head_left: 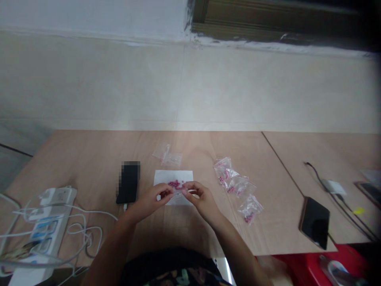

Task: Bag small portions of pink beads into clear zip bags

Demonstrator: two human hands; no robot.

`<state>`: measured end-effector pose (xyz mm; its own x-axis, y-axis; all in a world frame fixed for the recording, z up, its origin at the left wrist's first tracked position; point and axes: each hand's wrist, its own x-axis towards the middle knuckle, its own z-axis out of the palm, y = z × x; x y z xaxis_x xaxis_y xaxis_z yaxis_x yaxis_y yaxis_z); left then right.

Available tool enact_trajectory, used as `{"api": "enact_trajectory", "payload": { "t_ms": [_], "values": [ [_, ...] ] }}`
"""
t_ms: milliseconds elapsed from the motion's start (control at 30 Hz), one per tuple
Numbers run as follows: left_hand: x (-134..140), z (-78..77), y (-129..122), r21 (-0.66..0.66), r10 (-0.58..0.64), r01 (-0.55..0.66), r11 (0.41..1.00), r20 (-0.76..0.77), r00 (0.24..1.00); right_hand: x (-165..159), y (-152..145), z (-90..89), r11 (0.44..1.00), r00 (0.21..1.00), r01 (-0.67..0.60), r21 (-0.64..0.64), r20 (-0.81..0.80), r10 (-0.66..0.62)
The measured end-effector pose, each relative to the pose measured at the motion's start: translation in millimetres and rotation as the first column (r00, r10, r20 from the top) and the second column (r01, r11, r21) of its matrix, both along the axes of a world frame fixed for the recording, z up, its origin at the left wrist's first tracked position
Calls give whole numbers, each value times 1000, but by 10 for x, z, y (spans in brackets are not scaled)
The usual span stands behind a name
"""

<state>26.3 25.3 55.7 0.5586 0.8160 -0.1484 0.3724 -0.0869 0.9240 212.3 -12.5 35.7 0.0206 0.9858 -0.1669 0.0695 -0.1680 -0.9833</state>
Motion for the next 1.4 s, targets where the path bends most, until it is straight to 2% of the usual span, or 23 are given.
{"api": "enact_trajectory", "payload": {
  "t_ms": [133, 367, 533, 633, 733, 900, 1000, 1200, 1400],
  "values": [
    [-8, 53, -36, 10, 38, -38, 999, 4, 999, -63, 10, -2, 1000, 997, 25, 0, -79, -25],
    [-24, -34, -101, 2, 19, -19, 1000, -4, 1000, -80, -41, -68, 998, 981, 60, -15, -185, -62],
    [-12, -31, -143, -27, 102, -102, 994, 7, 995, -113, -38, -60, 1000, 980, -18, -21, -200, 13],
    [25, 27, -178, -90, 65, -63, 994, 15, 998, -157, -50, -30, 998, 970, -54, -45, -239, 42],
    [92, 53, -210, -132, 18, -14, 991, 25, 1000, -214, -64, -22, 999, 972, -22, -28, -233, 15],
    [137, -29, -213, -118, -2, 5, 993, 25, 1000, -232, -63, -54, 1000, 972, -3, 1, -234, 3],
    [72, -67, -173, -145, -9, 15, 989, 42, 999, -189, -53, -67, 999, 970, -27, -39, -243, 17],
    [-65, -77, -108, -204, 100, -90, 975, 42, 994, -140, -28, -101, 995, 960, 27, -95, -275, -52],
    [-61, -131, -121, -221, 110, -102, 970, 25, 994, -169, -30, -126, 993, 955, 62, -99, -285, -88]
  ]
}}
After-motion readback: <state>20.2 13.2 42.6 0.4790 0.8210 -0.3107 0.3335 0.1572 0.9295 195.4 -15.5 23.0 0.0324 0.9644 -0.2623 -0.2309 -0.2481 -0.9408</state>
